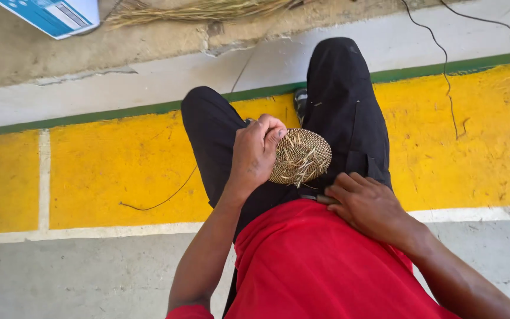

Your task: Weaving a circular coaster or mat using straw fibers.

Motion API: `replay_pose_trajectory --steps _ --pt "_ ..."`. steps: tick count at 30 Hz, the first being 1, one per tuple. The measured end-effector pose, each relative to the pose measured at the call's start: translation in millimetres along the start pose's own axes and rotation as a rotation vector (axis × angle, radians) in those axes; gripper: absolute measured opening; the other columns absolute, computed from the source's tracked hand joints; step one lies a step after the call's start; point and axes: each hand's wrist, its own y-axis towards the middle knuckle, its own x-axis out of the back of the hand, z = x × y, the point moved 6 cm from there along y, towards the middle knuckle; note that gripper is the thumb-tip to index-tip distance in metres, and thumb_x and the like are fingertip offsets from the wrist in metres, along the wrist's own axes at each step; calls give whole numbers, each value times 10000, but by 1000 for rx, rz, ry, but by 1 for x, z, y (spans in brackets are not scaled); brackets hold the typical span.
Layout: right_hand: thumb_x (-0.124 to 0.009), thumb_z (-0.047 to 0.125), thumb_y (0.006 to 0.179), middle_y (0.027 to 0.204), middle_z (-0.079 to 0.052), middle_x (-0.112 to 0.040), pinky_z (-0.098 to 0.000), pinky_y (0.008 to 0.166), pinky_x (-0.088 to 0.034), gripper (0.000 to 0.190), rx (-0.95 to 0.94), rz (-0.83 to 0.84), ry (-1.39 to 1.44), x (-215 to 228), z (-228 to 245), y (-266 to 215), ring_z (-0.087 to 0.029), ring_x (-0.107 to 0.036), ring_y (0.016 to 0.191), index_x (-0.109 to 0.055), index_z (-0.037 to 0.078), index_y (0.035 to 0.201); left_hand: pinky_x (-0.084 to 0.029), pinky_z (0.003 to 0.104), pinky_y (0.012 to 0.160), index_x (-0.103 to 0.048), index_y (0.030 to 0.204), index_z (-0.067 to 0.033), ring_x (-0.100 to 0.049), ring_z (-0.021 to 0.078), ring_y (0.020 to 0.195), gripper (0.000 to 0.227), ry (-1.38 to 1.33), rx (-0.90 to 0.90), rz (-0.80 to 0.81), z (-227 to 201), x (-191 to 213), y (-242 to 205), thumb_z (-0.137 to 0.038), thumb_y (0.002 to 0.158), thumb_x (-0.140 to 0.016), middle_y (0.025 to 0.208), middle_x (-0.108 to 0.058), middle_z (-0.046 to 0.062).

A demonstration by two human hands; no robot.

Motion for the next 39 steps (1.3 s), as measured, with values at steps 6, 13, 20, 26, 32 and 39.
replay_pose_trajectory --steps 6,13,20,26,32,39 --pt "-741 353 846 860 -61 -730 -446 617 -556 400 -178 -32 226 32 -10 -11 -294 -713 740 -614 132 1154 -498 404 719 -655 970 -65 -662 281 766 154 17 -19 14 -4 -5 -2 -211 1021 -644 818 -674 84" --pt "-717 293 911 606 -27 -615 -356 417 -448 563 -464 -14 509 26 -5 18 -145 -544 427 -514 218 1431 -488 377 808 -681 1051 -102 -635 247 855 133 69 146 -12 -11 -12 -21 -221 1021 -633 889 -678 36" --pt "-679 211 910 570 -29 -623 -295 470 -422 466 -344 -131 674 18 -6 26 -94 -556 491 -549 132 1351 -486 362 826 -678 1080 -105 -634 232 852 126 16 88 -4 -12 -16 -22 -209 1027 -633 926 -721 25" --pt "-597 234 985 678 -39 -714 -270 472 -448 400 -333 -133 960 17 -1 25 -85 -581 518 -548 97 1358 -487 357 863 -703 1106 -103 -650 224 904 137 18 22 -30 -16 -15 -25 -191 1030 -631 978 -728 31" --pt "-478 238 1034 781 -128 -653 -290 486 -504 433 -310 -97 1631 -16 8 20 -139 -556 515 -475 61 1429 -457 359 861 -703 1080 -96 -638 217 911 122 61 -41 -43 -21 -14 -31 -179 1030 -629 964 -724 22" --pt "-466 238 1085 884 -124 -585 -300 587 -512 488 -210 -116 1901 -27 16 19 -134 -534 655 -404 53 1532 -441 372 878 -698 1067 -99 -632 205 900 117 46 -80 -38 -26 -10 -35 -158 1050 -598 946 -719 6"
